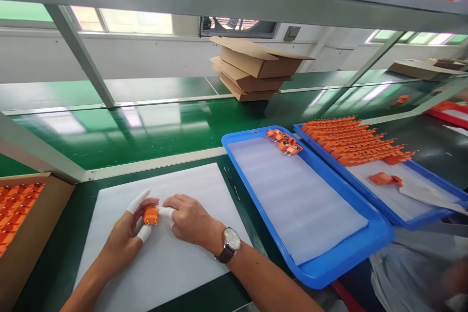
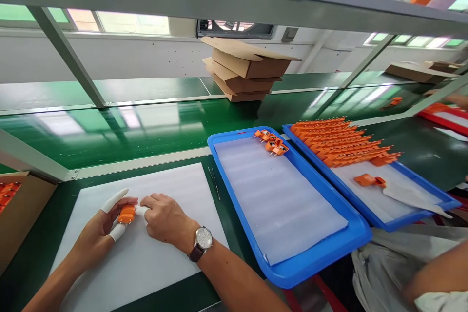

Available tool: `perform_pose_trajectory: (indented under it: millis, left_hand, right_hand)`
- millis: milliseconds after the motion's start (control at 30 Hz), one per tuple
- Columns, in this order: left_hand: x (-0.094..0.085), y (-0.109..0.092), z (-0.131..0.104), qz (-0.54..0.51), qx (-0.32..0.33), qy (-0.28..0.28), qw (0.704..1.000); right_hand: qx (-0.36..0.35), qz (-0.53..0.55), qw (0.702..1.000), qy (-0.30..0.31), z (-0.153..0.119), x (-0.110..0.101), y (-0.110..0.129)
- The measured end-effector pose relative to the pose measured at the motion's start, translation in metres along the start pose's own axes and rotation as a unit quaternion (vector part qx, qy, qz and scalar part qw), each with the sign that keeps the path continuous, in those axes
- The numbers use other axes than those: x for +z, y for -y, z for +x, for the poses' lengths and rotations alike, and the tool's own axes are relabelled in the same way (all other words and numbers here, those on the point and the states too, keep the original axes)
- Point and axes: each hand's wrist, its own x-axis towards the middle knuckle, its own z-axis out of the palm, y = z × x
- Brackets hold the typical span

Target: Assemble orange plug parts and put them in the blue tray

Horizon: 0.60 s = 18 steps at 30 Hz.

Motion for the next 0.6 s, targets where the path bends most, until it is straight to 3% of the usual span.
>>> perform_pose_trajectory:
  millis: [167,267,400,600]
  left_hand:
    - [0.000,-0.004,0.000,0.007,0.021,0.005,1.000]
    - [-0.001,-0.003,0.000,0.009,0.026,0.011,1.000]
    - [-0.001,-0.004,0.000,0.022,0.029,0.000,0.999]
    - [0.001,-0.004,-0.003,0.095,0.050,-0.020,0.994]
  right_hand:
    - [0.034,0.031,0.998,-0.041,0.002,-0.004,-0.004]
    - [0.019,0.057,0.996,-0.068,0.003,-0.004,0.000]
    - [-0.006,0.076,0.996,-0.050,0.005,-0.001,0.006]
    - [0.056,-0.017,0.997,-0.041,0.002,-0.005,-0.002]
